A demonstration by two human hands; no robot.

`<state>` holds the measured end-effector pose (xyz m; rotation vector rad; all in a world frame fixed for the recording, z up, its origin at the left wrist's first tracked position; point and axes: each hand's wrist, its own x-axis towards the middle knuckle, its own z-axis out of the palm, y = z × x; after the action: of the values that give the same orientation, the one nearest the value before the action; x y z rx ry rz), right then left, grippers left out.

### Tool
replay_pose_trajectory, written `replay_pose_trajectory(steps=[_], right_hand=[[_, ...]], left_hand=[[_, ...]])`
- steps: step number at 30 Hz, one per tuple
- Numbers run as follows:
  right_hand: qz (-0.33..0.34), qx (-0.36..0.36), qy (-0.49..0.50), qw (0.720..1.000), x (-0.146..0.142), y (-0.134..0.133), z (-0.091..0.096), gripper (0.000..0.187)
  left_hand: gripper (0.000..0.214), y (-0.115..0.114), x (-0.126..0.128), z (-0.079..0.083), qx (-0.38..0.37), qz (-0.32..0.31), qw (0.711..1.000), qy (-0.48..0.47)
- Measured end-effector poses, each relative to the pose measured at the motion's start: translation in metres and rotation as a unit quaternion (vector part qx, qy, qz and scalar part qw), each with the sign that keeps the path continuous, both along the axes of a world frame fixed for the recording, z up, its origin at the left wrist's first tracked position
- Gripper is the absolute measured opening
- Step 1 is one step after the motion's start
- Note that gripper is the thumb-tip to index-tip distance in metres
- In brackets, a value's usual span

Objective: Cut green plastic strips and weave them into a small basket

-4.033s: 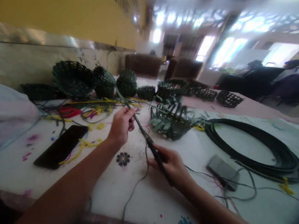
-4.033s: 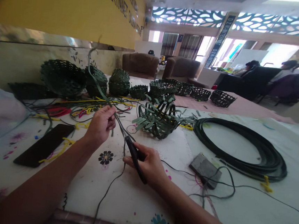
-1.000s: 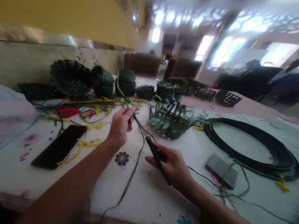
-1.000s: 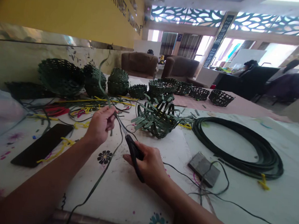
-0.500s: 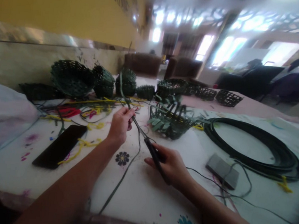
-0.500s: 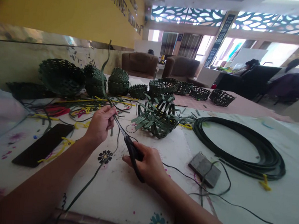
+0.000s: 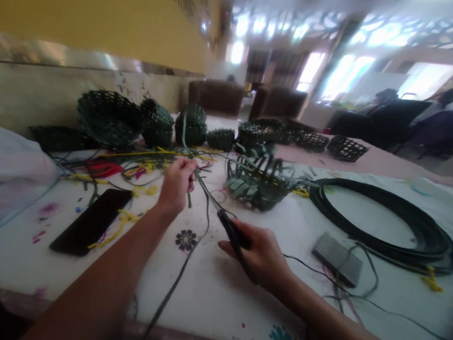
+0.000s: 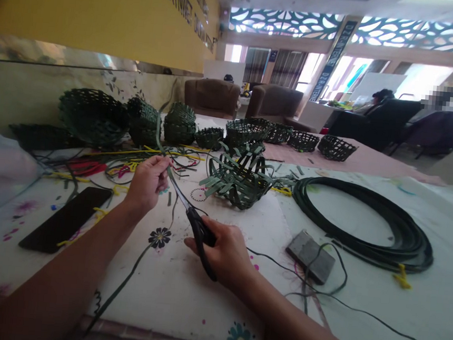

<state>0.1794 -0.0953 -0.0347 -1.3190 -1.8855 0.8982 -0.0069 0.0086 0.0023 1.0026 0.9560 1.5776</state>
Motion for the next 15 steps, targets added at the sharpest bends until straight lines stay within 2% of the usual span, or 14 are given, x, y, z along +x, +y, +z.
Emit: replay_pose_trajectory(steps=[7,11,15], right_hand=[[0.019,-0.039,0.071,0.997,-0.002,0.002,-0.008,0.038],[0.030,-0.061,0.100,0.993,-0.001,0.002,-0.003,0.040],[0.053,-0.087,0.136,0.986,-0.001,0.000,0.004,0.033]], left_hand=[[0.022,-0.004,0.007,-0.004,0.056,0.033,0.997,0.030],[0.022,-0.007,0.011,-0.007,0.083,0.035,0.995,0.040],[0.022,-0.007,0.012,-0.009,0.092,0.039,0.994,0.033]])
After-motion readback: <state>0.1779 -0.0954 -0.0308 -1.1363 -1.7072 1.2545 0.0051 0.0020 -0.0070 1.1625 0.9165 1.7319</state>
